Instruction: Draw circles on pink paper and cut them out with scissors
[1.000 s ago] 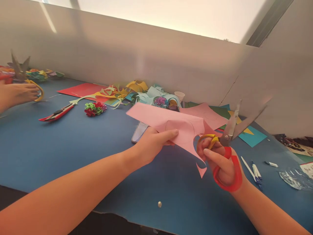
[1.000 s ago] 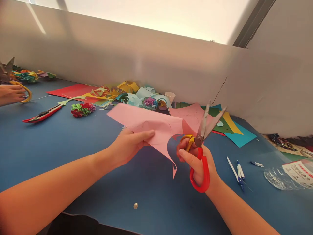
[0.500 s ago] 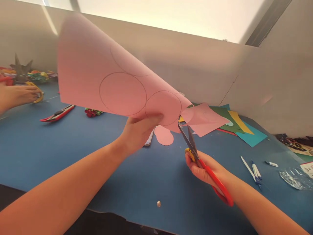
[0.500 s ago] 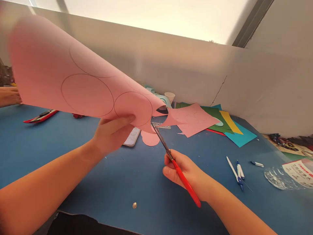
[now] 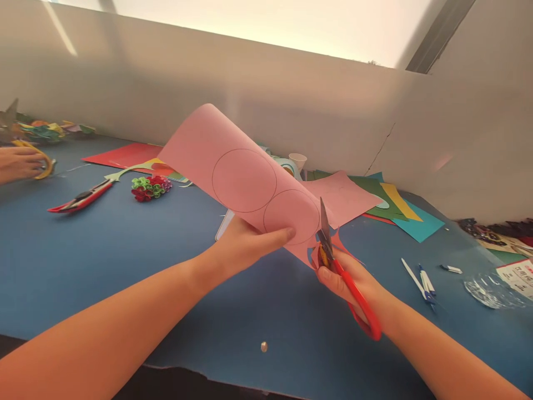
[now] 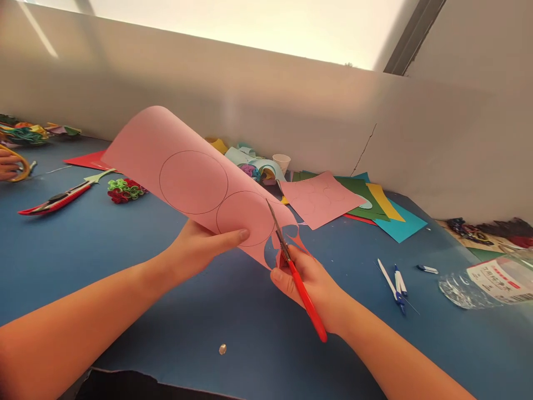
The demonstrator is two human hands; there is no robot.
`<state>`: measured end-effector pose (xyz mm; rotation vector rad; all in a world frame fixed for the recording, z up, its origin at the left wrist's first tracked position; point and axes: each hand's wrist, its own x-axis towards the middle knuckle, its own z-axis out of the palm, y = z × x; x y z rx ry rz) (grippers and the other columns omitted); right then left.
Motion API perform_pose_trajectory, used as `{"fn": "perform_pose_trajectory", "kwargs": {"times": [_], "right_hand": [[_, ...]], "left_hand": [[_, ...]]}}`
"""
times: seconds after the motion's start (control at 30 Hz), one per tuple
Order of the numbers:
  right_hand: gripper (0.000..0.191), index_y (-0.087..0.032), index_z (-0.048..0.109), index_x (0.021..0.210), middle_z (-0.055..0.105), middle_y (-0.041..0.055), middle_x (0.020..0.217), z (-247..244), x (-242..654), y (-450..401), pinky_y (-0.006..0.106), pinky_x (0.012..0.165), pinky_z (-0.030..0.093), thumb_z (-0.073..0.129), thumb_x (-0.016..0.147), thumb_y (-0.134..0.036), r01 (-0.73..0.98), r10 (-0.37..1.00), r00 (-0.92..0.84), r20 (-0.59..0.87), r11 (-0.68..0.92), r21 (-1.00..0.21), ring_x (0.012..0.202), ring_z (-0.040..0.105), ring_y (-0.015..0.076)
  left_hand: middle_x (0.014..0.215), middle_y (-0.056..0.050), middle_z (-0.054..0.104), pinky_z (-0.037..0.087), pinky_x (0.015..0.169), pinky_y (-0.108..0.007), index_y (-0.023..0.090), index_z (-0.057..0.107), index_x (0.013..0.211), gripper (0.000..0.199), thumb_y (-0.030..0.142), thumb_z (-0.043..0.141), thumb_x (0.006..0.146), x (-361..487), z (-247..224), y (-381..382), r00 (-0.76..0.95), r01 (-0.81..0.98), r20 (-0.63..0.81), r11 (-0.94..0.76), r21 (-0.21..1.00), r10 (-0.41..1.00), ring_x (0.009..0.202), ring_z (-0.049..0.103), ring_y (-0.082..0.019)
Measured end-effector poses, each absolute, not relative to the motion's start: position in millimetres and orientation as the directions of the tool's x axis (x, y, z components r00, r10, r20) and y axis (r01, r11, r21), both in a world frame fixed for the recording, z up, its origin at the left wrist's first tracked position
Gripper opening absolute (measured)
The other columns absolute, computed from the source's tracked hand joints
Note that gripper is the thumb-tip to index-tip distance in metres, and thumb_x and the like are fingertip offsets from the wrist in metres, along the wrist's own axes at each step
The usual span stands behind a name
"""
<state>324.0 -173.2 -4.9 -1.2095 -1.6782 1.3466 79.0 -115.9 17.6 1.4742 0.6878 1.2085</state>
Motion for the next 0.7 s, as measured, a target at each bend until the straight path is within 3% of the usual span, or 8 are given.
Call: {"fn": "perform_pose_trajectory", "kwargs": {"times": [0.17,0.33,0.5,0.7], "right_hand": [[0.052,-0.024,0.057,0.092,0.046,0.0008,0.094,-2.5,322.9,-175.7,0.032,0.071,0.045,0.074,0.092,-0.073,0.262,0.949,-0.304,-0.080,0.002,-0.965,0.081,0.045,0.0184],[0.056,-0.025,0.055,0.095,0.042,-0.0012,0.088,1.2,325.0,-176.4,0.030,0.063,0.037,0.075,0.090,-0.076,0.278,0.942,-0.315,-0.114,-0.023,-0.960,0.076,0.038,0.0171],[0.057,-0.025,0.053,0.095,0.043,-0.0016,0.086,1.9,324.6,-177.4,0.030,0.063,0.037,0.073,0.090,-0.078,0.338,0.917,-0.359,-0.175,-0.047,-0.940,0.075,0.037,0.0171],[0.064,-0.024,0.054,0.101,0.043,-0.0007,0.091,-5.4,320.4,-181.6,0.030,0.065,0.037,0.070,0.089,-0.084,0.250,0.904,-0.389,-0.177,-0.081,-0.965,0.077,0.036,0.0161]], "left_hand": [[0.130,-0.012,0.081,0.068,0.094,-0.044,0.023,0.075,0.138,0.056,0.039,0.089,0.086,80.4,19.4,-119.3,0.364,-0.099,0.276,-0.257,0.961,0.890,0.118,0.077,-0.034],[0.131,-0.008,0.082,0.067,0.099,-0.039,0.027,0.081,0.130,0.047,0.056,0.083,0.092,80.4,19.9,-119.3,0.359,-0.123,0.285,-0.258,0.958,0.888,0.127,0.074,-0.032],[0.115,-0.006,0.084,0.067,0.089,-0.033,0.026,0.085,0.111,0.043,0.064,0.072,0.098,83.6,22.0,-121.7,0.280,-0.024,0.237,-0.241,0.970,0.930,0.120,0.075,-0.029],[0.124,0.000,0.082,0.061,0.108,-0.029,0.031,0.083,0.117,0.028,0.052,0.074,0.101,92.1,15.4,-132.4,0.091,0.030,0.425,-0.429,0.903,0.901,0.124,0.073,-0.021]]}}
